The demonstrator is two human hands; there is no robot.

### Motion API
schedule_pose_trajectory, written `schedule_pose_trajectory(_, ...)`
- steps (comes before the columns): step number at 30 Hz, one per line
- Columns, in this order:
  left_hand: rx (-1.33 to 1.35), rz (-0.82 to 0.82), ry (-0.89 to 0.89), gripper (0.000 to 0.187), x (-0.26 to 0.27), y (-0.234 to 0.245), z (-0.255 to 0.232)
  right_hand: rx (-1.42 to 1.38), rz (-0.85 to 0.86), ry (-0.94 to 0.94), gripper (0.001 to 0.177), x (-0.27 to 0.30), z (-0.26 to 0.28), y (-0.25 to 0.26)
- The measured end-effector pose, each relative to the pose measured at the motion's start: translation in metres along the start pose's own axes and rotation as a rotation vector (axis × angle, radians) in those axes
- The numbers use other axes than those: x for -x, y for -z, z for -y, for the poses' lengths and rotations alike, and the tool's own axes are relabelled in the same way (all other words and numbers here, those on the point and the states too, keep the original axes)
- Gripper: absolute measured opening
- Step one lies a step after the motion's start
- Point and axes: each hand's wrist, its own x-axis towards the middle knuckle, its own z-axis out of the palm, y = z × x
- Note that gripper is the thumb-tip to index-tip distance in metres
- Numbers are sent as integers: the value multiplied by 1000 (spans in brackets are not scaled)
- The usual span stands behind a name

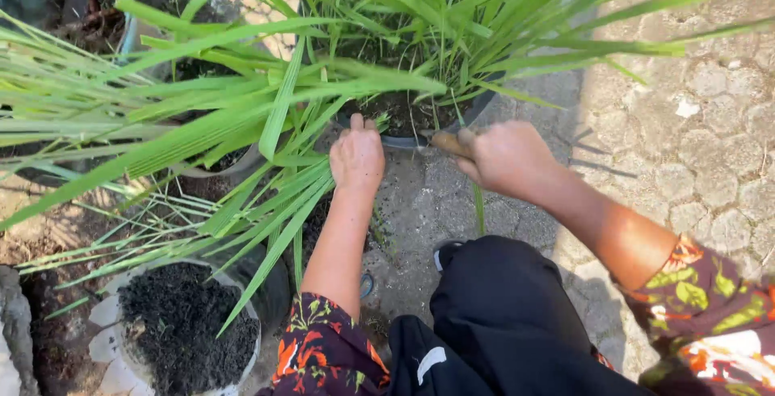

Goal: Trimming grass and clearing soil from potted plants using a small hand sickle.

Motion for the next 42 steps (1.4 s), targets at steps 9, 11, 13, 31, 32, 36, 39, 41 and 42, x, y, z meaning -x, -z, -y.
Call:
schedule_pose_trajectory(9,21,-10,20,28,4,-2,2,-107,-261,-45,40,28,3,-58)
schedule_pose_trajectory(11,43,52,58,25,6,-2,0,-165,-391,-52,47,33,1,-72)
schedule_pose_trajectory(13,48,24,54,23,5,-6,0,-155,-464,2,52,37,9,-100)
schedule_pose_trajectory(31,105,87,58,20,-15,-1,6,11,79,107,28,-34,10,35)
schedule_pose_trajectory(32,97,100,59,19,-15,-4,8,-9,8,135,21,-33,16,18)
schedule_pose_trajectory(36,130,91,56,19,-12,-9,7,-85,-26,-4,28,5,17,-24)
schedule_pose_trajectory(39,125,34,45,25,-3,-16,3,-192,-173,-73,44,21,11,-66)
schedule_pose_trajectory(41,106,4,27,24,3,-16,1,-287,-358,-69,55,31,11,-89)
schedule_pose_trajectory(42,102,-1,24,24,0,-17,0,-287,-364,-69,55,35,11,-107)
